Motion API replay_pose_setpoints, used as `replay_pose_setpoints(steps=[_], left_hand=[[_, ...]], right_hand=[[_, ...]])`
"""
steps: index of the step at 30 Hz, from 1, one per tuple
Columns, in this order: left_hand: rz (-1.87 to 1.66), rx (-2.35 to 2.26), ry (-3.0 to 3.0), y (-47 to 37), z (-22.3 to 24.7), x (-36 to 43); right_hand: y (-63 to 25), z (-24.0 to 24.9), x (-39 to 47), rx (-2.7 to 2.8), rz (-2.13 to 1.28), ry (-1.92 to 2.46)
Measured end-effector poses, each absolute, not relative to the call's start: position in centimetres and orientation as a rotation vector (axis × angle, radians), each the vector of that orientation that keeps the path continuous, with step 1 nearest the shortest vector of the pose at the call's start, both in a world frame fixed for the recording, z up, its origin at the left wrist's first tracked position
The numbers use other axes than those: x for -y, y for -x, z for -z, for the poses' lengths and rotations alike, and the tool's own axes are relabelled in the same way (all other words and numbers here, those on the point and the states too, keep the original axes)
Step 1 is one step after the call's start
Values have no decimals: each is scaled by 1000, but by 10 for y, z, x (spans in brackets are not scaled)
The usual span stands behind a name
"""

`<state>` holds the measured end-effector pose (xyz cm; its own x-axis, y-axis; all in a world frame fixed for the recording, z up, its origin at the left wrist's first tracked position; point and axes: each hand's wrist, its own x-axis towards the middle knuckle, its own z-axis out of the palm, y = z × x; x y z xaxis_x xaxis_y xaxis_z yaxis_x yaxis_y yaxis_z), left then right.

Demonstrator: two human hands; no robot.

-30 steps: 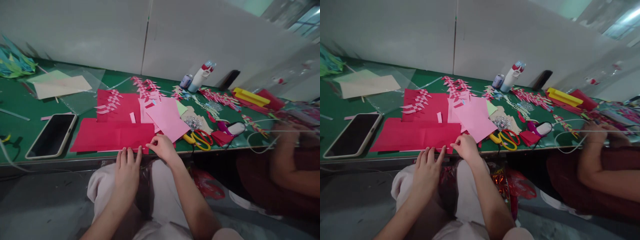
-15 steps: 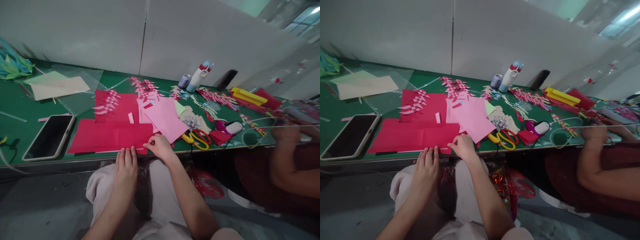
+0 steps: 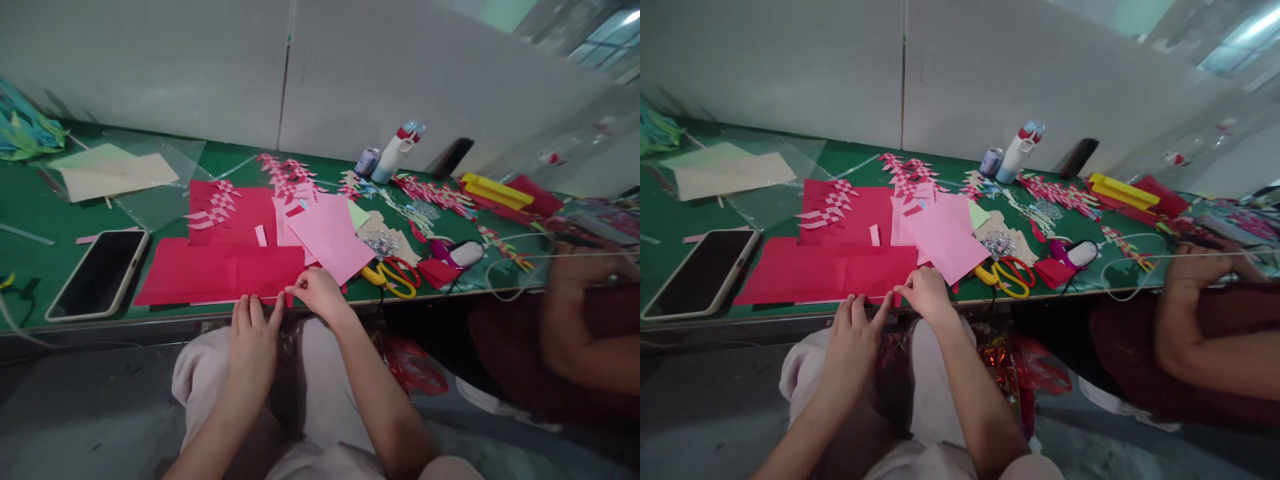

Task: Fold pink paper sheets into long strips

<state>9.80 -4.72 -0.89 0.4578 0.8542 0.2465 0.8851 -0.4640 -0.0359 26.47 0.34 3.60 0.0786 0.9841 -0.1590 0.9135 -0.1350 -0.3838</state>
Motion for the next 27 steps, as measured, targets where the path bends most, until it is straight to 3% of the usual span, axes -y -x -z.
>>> replay_pose_setpoints(steps=[27], left_hand=[[171, 1431, 2633, -112, 4, 43]], right_hand=[[-276, -34, 8, 1837, -467, 2216]])
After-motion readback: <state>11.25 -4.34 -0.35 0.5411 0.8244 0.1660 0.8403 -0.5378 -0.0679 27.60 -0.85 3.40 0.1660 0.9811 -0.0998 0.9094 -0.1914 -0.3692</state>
